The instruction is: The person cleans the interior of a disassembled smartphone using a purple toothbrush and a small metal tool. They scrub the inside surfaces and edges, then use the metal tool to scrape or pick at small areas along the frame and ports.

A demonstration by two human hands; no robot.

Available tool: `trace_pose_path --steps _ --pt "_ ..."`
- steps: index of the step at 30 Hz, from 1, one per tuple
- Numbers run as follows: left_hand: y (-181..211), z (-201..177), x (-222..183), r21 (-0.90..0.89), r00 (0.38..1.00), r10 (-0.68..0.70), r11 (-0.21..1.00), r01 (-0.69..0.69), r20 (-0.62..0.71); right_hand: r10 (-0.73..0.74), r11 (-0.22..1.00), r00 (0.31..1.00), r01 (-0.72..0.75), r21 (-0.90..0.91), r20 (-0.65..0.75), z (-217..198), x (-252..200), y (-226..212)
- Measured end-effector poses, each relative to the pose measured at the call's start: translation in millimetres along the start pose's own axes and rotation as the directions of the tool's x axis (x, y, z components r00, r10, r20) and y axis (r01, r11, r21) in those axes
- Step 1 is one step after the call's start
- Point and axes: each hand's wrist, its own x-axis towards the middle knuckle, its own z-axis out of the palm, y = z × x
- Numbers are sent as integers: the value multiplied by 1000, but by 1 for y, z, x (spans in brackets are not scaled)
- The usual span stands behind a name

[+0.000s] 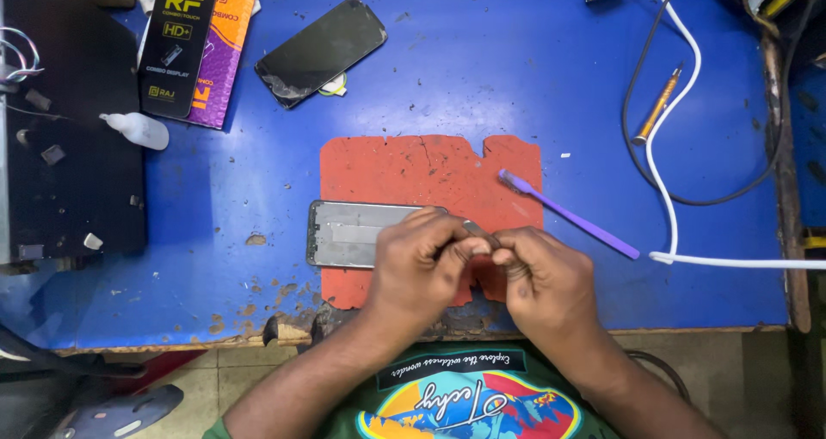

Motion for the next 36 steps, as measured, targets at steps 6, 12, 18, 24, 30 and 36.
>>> trace_pose_path --steps 6,12,18,24,30,36 --pt "11 10 -5 55 999 31 998 -30 -19 322 793 881 -451 410 347 4 -7 36" --pt "12 10 -5 79 999 40 996 -39 -3 285 609 801 -576 545 527 2 -11 52" --pt "3 0 0 -83 997 -75 994 77 32 327 900 937 -348 264 121 -26 21 29" --pt "-1 -10 -4 -178 969 -243 952 248 52 -161 802 984 86 -592 -75 -58 59 23" --pt "-3 -10 -6 -309 957 -279 905 292 86 -261 792 962 163 -588 -85 -45 52 1" --pt "6 -7 -19 -202 983 -171 962 181 66 210 727 948 -314 610 237 4 20 4"
